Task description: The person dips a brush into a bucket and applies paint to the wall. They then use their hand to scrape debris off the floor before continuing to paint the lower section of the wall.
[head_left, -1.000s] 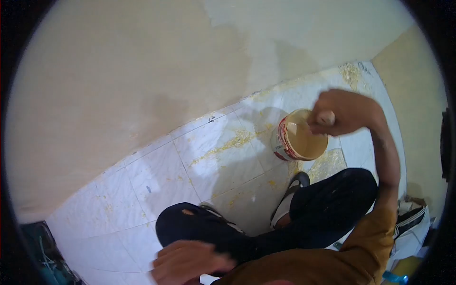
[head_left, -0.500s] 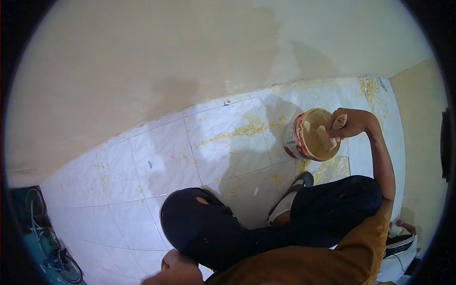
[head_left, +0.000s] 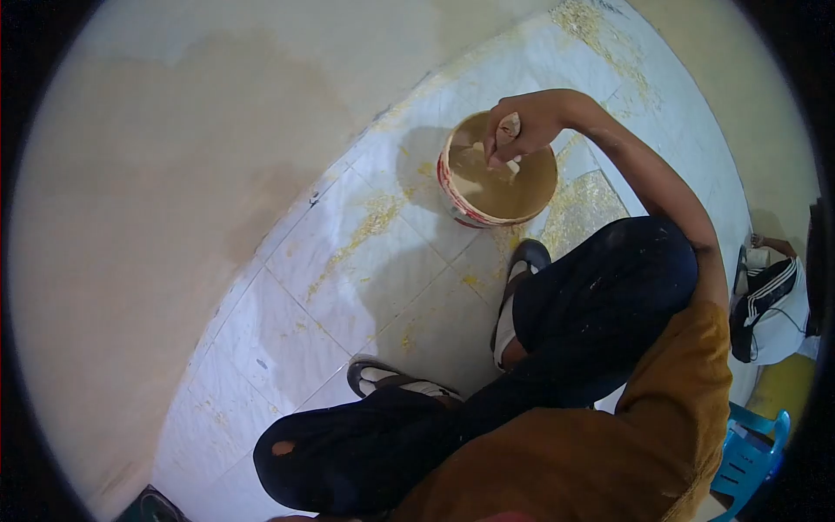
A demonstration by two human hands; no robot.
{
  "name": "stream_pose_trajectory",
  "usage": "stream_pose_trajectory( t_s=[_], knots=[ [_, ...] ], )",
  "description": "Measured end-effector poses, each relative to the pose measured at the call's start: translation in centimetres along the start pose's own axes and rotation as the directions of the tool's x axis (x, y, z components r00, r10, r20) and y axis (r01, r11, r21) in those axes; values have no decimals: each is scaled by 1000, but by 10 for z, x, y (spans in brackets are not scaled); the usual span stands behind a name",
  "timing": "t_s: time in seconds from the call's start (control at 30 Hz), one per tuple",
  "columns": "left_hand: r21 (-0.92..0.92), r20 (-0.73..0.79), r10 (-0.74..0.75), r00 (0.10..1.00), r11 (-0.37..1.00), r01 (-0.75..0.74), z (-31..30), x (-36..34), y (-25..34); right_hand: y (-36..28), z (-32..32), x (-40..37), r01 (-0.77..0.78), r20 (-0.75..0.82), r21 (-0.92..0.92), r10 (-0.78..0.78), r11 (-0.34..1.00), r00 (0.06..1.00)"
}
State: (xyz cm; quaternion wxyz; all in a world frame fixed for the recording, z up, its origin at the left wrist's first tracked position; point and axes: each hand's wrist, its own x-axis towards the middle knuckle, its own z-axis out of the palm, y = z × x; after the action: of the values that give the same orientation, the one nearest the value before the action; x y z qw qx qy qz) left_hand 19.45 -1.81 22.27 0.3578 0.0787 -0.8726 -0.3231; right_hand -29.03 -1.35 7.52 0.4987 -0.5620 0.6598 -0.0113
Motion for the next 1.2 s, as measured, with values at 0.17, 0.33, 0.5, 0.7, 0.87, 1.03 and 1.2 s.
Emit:
stream_pose_trajectory(
  t_s=[0.17,0.33,0.5,0.7,0.87,1.03,1.2],
  knots=[
    [76,168,-51,984,996,38,15,5,-22,49,23,37,215,-111,-135,-230,967,967],
    [104,360,-131,924,990,100,14,13,-27,64,37,54,238,-41,-160,-247,958,968],
    [125,338,-191,921,980,158,15,8,-27,66,45,56,200,-27,-127,-205,972,978],
    [103,373,-188,909,982,160,11,8,-31,61,26,41,253,-74,-1,-252,968,965],
    [95,395,-188,899,982,164,6,4,-32,24,-13,-14,-5,-44,132,11,991,999],
    [133,568,-154,809,987,94,6,12,-36,60,-12,-66,19,-266,413,101,911,959],
    [153,792,-204,576,979,137,12,17,-48,101,14,-66,110,-439,483,131,868,889]
  ],
)
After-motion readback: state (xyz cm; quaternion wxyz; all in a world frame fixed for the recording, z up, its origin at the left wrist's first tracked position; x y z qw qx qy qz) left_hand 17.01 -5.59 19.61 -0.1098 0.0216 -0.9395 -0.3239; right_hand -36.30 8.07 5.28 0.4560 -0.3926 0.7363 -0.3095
